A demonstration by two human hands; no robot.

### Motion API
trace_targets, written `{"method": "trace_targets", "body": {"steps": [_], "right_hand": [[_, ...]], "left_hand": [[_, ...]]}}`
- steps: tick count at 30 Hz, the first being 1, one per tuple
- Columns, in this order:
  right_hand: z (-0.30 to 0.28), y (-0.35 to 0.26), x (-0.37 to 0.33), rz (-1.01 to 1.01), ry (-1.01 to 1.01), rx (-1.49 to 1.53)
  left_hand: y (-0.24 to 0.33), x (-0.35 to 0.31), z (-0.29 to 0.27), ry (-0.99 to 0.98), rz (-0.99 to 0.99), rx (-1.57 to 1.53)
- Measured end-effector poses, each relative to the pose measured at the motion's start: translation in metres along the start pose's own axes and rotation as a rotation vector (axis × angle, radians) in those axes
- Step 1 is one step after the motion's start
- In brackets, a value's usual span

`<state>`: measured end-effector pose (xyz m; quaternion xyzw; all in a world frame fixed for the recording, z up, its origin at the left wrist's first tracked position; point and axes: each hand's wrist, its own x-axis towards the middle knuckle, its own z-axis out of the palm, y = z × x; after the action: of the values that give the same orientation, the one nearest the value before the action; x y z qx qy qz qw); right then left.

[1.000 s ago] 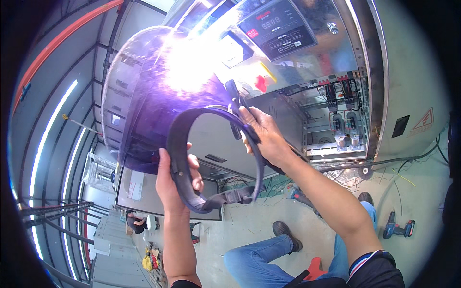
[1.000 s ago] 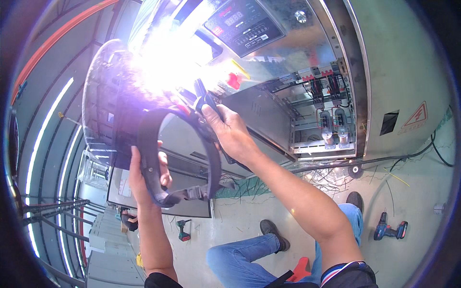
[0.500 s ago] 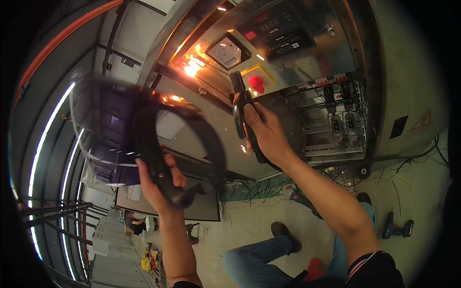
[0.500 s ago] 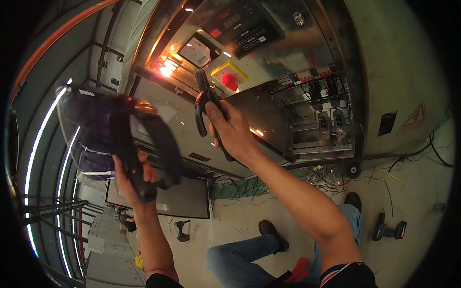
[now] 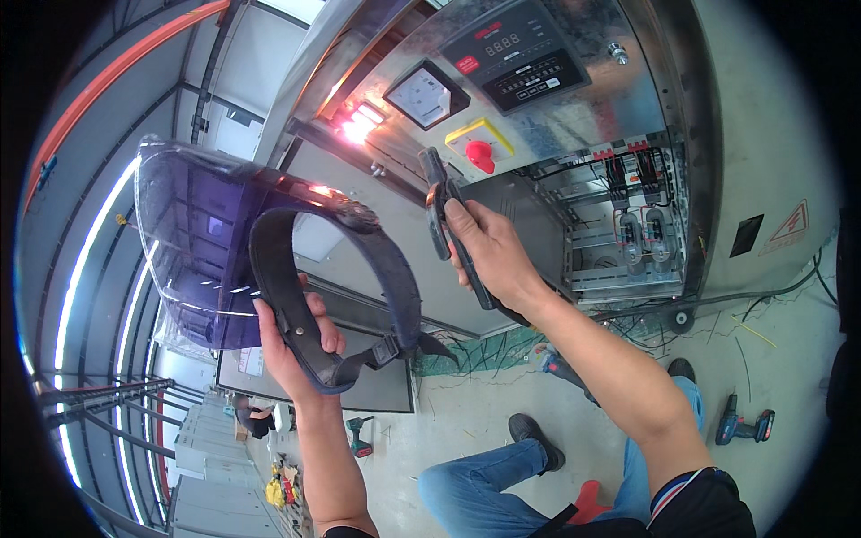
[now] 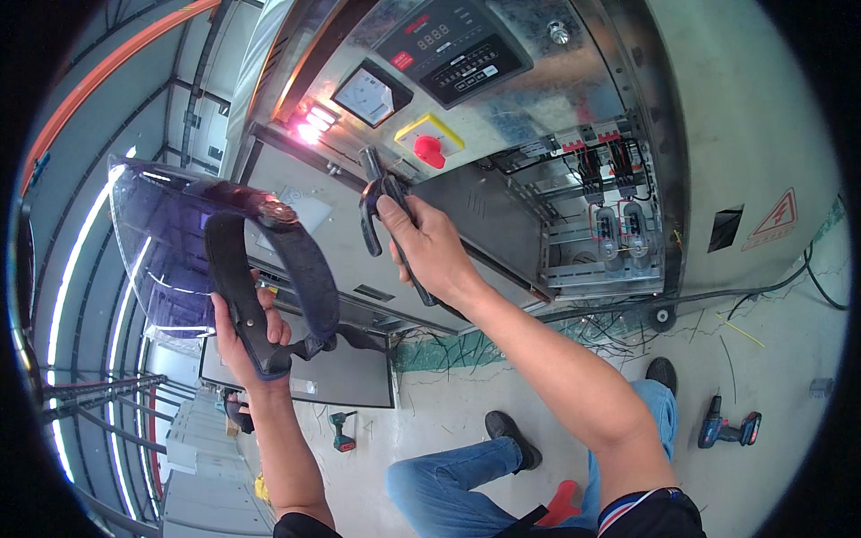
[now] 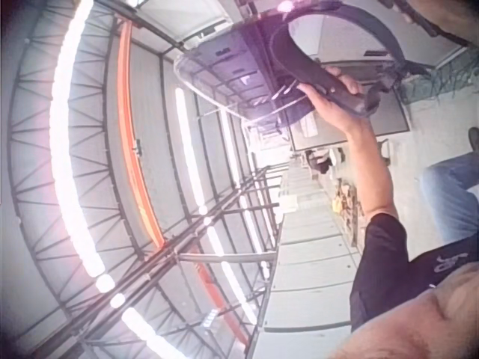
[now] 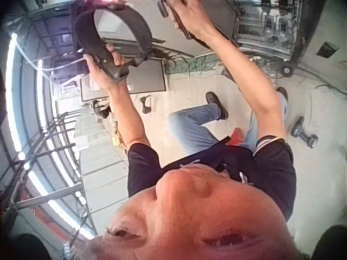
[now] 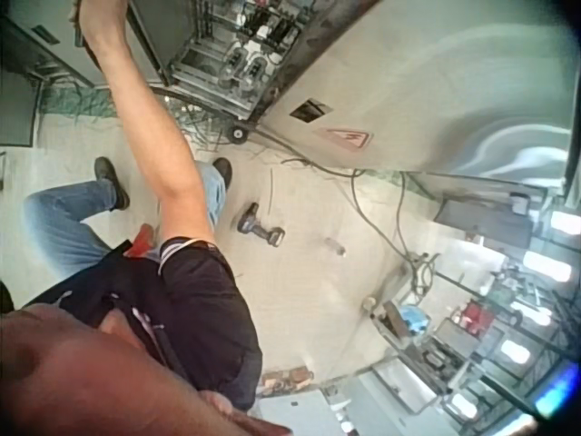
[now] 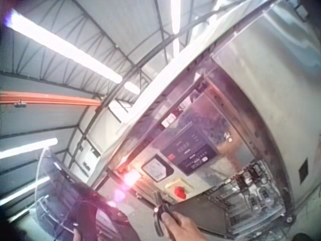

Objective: The person welds the edge of a stainless steel cabinet door using a handheld welding torch while holding a face shield. After welding, the person closes the cabinet door and adjusts the control panel.

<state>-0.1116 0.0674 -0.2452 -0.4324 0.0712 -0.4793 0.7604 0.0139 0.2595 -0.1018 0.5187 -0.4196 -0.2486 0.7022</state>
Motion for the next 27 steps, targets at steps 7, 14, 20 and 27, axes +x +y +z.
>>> {"method": "trace_targets", "body": {"steps": [7, 14, 20, 27], "right_hand": [[0.001, -0.001, 0.000, 0.029, 0.023, -0.038], [-0.008, 0.005, 0.002, 0.027, -0.035, -0.061], [-0.002, 0.000, -0.004, -0.125, -0.015, -0.045], [-0.002, -0.006, -0.003, -0.071, 0.025, 0.050]], "left_hand": [[-0.006, -0.003, 0.017, 0.012, -0.131, 0.138], [-0.017, -0.002, 0.037, -0.063, -0.254, 0.194], [-0.015, 0.000, 0.033, -0.044, -0.234, 0.088], [-0.001, 0.005, -0.004, 0.000, 0.041, -0.054]]}}
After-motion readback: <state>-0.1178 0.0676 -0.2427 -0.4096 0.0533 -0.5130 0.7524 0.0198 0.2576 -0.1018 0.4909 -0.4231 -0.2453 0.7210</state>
